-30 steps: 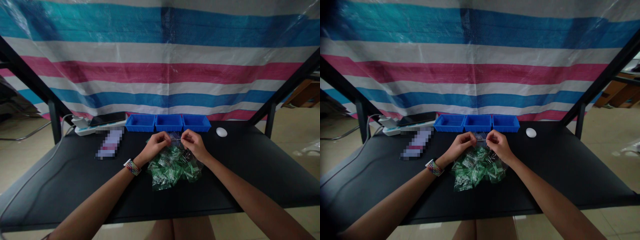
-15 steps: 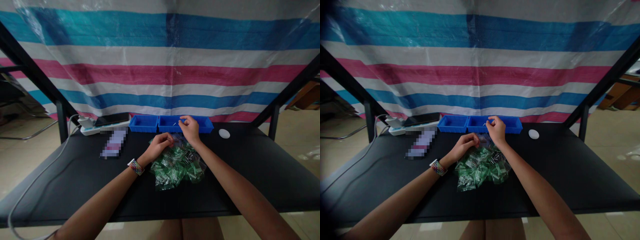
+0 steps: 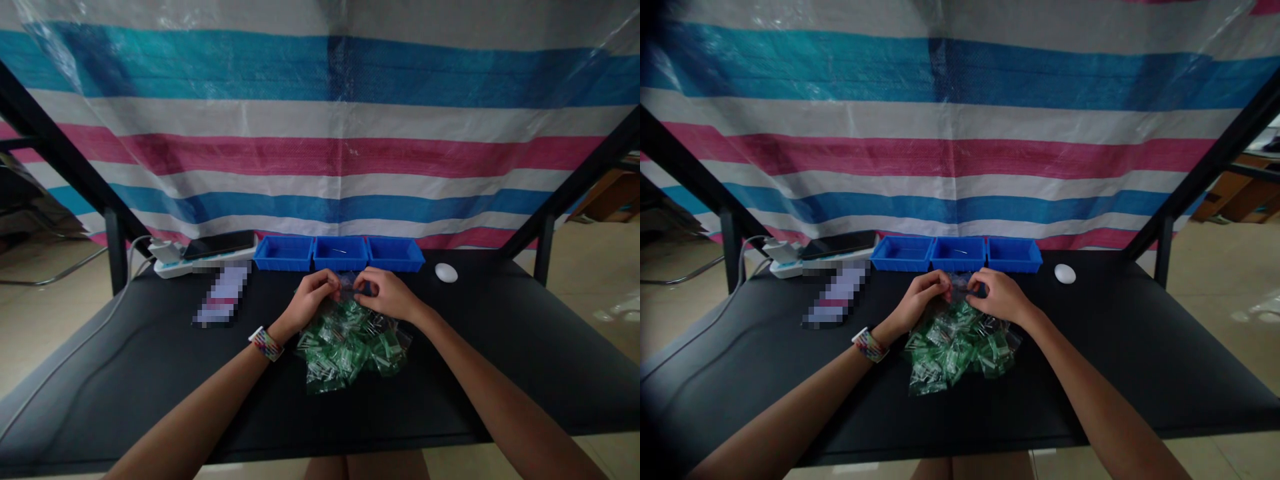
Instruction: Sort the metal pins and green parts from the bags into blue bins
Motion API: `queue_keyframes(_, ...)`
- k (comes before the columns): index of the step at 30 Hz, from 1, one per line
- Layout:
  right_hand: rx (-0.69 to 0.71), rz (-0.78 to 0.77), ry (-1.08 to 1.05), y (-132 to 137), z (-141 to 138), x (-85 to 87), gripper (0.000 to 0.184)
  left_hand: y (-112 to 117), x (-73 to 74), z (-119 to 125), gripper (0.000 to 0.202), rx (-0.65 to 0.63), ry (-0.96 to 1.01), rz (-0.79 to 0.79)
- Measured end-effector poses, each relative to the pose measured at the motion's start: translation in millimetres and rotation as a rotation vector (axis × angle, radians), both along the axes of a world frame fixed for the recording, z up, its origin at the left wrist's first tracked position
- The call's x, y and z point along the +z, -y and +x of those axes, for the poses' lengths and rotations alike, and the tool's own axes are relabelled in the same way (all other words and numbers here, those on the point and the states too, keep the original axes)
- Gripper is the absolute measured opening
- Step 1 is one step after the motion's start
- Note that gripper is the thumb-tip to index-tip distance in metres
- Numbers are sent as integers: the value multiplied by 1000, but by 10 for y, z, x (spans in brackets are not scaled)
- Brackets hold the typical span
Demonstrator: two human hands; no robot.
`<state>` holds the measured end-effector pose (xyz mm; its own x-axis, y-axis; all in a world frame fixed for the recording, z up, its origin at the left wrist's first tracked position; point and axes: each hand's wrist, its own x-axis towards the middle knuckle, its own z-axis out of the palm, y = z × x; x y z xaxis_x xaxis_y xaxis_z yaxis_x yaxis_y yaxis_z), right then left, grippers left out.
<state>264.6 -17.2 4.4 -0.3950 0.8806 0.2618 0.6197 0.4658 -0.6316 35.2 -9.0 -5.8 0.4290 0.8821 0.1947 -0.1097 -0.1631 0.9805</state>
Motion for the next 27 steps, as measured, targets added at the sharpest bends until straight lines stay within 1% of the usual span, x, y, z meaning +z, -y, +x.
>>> queue_keyframes(2,5,13,79,11,-4,20,18,-3,-14,-4,22,6,-4,-12)
queue_keyframes(5,12,8,102,13,2,28,19,-8,-26,-5,23,6,-9,-15)
queue_keyframes(7,19,8,91,6,20,27,16,-8,-26,-4,24,0,-6,-12)
queue_keyframes(10,5,50,51,-16,55,30,4,-5,-22,4,25,-4,9,-19)
queue_keyframes(12,-17,74,-35,-31,64,36,9,-3,-23,12,23,-3,27,-24)
queue_keyframes(14,-45,41,-202,-39,44,38,16,-3,-29,18,21,1,39,-19)
queue_keyframes(18,-109,-205,-641,-15,-83,25,33,3,-38,23,22,27,35,-5)
queue_keyframes(20,-123,-291,-789,17,-162,17,38,13,-33,24,25,25,21,1)
queue_keyframes(23,-105,-359,-874,68,-255,11,38,34,-20,24,31,-7,-24,8)
queue_keyframes(27,-45,-410,-869,98,-291,-2,36,44,-18,23,36,3,-69,20)
